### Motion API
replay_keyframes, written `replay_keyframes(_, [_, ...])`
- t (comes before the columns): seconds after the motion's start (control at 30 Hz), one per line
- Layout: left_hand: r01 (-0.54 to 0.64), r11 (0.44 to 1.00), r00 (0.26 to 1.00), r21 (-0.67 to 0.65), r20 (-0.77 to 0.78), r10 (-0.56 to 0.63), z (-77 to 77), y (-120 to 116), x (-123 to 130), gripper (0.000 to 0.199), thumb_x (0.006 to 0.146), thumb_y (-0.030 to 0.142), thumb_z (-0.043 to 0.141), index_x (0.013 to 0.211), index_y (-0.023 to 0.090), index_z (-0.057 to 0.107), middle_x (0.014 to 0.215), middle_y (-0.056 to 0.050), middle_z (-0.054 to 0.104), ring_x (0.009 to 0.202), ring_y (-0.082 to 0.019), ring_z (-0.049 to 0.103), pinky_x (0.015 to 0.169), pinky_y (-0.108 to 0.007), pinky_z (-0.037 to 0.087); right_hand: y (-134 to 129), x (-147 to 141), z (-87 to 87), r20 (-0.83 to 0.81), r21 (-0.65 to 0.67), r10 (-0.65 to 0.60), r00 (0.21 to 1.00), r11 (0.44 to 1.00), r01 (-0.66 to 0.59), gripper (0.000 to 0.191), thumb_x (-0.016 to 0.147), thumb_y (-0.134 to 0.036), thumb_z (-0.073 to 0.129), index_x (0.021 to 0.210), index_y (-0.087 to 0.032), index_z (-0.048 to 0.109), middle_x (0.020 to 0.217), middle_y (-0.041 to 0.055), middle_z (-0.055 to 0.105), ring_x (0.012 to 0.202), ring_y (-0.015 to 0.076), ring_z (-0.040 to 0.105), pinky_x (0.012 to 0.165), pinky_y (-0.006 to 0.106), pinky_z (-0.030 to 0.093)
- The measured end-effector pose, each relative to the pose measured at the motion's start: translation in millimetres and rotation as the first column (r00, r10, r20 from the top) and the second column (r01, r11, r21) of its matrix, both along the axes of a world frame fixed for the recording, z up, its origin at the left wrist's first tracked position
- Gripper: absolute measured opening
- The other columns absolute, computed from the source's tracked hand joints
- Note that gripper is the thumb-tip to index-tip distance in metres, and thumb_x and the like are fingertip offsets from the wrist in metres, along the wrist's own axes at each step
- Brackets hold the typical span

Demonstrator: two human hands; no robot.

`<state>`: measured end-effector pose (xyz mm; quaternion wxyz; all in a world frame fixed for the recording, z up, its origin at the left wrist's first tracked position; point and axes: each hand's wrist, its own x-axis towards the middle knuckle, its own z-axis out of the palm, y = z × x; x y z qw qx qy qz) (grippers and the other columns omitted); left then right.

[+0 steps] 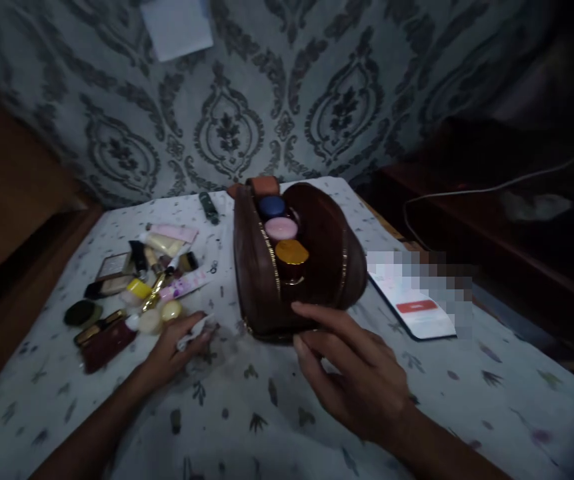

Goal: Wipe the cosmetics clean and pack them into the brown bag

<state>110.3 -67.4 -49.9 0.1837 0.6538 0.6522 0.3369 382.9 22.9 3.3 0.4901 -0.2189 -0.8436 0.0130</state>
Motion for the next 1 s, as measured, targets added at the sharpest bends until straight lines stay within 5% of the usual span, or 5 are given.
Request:
replay_keyframes(0.3, [0.270,0.961,0.963,0.059,-0.008,-0.270,12.0,-6,6,0.045,0.097,0.054,0.040,0.088,0.015,0.061,0.076,-0.004,0.064,0.070,-0.016,0.061,0.064,-0.025,0.045,-27,-31,2.2,0.083,0.080,0.292,0.953,0.951,-0.298,0.013,0.093,-0.011,0.053,0.083,-0.018,0.057,0.089,0.0088,0.075,0.078,0.0138,0.072,0.069,0.024,0.054])
replay_keyframes(0.53, [0.362,0.901,0.929,0.240,-0.172,-0.327,11.7,-15,6,0.056,0.100,0.055,0.025,0.093,0.014,0.063,0.079,-0.009,0.068,0.071,-0.019,0.064,0.066,-0.028,0.046,-40,-72,-11.4,-0.056,-0.377,0.415,0.908,0.834,-0.404,0.022,0.096,-0.019,0.048,0.075,-0.019,0.057,0.090,0.0080,0.068,0.070,0.0126,0.065,0.060,0.023,0.050])
replay_keyframes(0.67, [0.172,0.901,0.979,0.397,-0.170,-0.112,14.8,-19,3,0.038,0.102,0.033,0.031,0.088,0.017,0.062,0.074,-0.005,0.067,0.066,-0.017,0.063,0.065,-0.027,0.047,-42,-99,-20.6,-0.196,-0.668,0.362,0.911,0.631,-0.394,0.024,0.095,-0.035,0.049,0.080,-0.019,0.059,0.083,0.0058,0.066,0.066,0.0147,0.064,0.052,0.023,0.047])
replay_keyframes(0.8, [-0.151,0.799,0.984,0.583,0.009,0.179,30.7,-20,-18,0.023,0.097,0.025,0.039,0.104,0.019,0.061,0.091,-0.005,0.069,0.081,-0.017,0.064,0.074,-0.028,0.048,-41,-128,-31.0,-0.222,-0.867,0.330,0.918,0.365,-0.341,0.027,0.089,-0.045,0.052,0.094,-0.019,0.058,0.054,-0.0031,0.057,0.048,0.0142,0.056,0.047,0.024,0.042])
replay_keyframes(1.0, [-0.636,0.486,0.767,0.600,0.424,0.481,51.9,-19,-75,0.021,0.094,0.026,0.040,0.104,0.019,0.057,0.089,-0.001,0.060,0.073,-0.015,0.058,0.072,-0.027,0.047,-45,-155,-51.8,-0.197,-0.872,0.324,0.925,0.374,-0.316,0.025,0.085,-0.040,0.052,0.100,-0.020,0.057,0.059,-0.0041,0.055,0.054,0.0148,0.059,0.048,0.023,0.042])
